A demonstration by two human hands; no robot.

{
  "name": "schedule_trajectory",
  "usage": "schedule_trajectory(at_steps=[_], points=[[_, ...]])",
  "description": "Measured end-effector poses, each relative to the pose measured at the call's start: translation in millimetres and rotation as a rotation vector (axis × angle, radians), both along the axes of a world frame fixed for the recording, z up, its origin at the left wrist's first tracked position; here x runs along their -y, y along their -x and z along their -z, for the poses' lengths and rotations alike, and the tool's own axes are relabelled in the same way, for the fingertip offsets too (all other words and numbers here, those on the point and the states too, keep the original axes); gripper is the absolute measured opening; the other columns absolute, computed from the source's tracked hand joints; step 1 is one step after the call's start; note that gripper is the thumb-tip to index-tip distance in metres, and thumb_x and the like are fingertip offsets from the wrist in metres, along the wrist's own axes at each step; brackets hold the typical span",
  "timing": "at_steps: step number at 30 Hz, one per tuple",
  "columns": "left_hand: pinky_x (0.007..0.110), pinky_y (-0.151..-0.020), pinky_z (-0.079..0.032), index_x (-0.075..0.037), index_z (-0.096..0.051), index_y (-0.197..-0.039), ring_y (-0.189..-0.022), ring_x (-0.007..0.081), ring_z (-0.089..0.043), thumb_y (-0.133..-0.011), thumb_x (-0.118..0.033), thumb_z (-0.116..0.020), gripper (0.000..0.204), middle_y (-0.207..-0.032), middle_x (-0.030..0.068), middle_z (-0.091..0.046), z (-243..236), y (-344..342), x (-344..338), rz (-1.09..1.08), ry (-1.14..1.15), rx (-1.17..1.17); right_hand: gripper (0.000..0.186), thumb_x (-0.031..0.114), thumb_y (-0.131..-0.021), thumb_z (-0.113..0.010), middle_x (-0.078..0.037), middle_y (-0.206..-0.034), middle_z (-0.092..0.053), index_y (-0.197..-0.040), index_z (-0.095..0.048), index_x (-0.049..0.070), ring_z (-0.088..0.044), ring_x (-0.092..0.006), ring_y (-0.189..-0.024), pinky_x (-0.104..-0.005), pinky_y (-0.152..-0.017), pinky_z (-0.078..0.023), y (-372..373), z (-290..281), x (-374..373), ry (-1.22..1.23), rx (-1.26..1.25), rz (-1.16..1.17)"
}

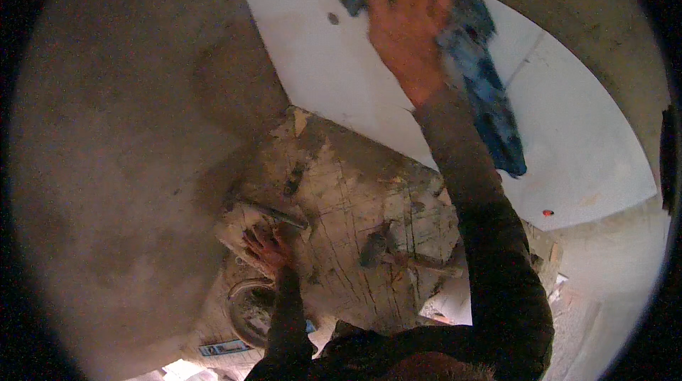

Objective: The person installs tiles on a wall by applying mortar, placing the tiles, and tapping them into place with a mallet and a cloth.

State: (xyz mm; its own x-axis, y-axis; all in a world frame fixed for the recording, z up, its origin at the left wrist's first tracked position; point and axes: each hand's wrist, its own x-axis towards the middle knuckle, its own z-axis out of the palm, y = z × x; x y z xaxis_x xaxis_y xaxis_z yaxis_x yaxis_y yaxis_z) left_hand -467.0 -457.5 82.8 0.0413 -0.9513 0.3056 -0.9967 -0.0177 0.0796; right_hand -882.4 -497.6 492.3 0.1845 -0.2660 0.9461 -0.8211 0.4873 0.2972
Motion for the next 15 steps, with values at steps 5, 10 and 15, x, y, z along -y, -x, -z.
schedule_trajectory(at_steps=[5,10,15], points=[[0.057,-0.123,-0.02,-0.008,-0.039,-0.156,-0.151,0.042,-0.029,-0.103,-0.052,-0.046,0.068,-0.162,0.0264,-0.031,-43,33,-19,0.004,-0.085,-0.035,0.049,0.015,-0.094,-0.055,-0.025,-0.139,-0.051,-0.142,-0.055,0.005,-0.037,-0.0456,-0.144,-0.059,-0.12,-0.03,-26,6,169,-0.045,-0.136,-0.068],[0.057,-0.123,-0.02,-0.005,-0.04,-0.155,-0.151,0.0428,-0.027,-0.102,-0.048,-0.048,0.068,-0.161,0.0272,-0.031,-47,31,-20,0.056,-0.063,-0.089,0.041,0.016,-0.091,-0.057,-0.019,-0.139,-0.053,-0.13,-0.062,0.005,-0.034,-0.0409,-0.146,-0.0476,-0.118,-0.038,-18,34,204,-0.337,-0.189,-0.423],[0.057,-0.125,-0.015,-0.004,-0.04,-0.155,-0.153,0.0418,-0.025,-0.102,-0.047,-0.049,0.069,-0.163,0.0273,-0.029,-71,37,-16,0.109,-0.054,-0.167,0.034,0.014,-0.091,-0.058,-0.013,-0.137,-0.055,-0.122,-0.066,0.003,-0.038,-0.0368,-0.144,-0.0457,-0.114,-0.043,-3,14,229,-0.396,-0.269,-0.366]])
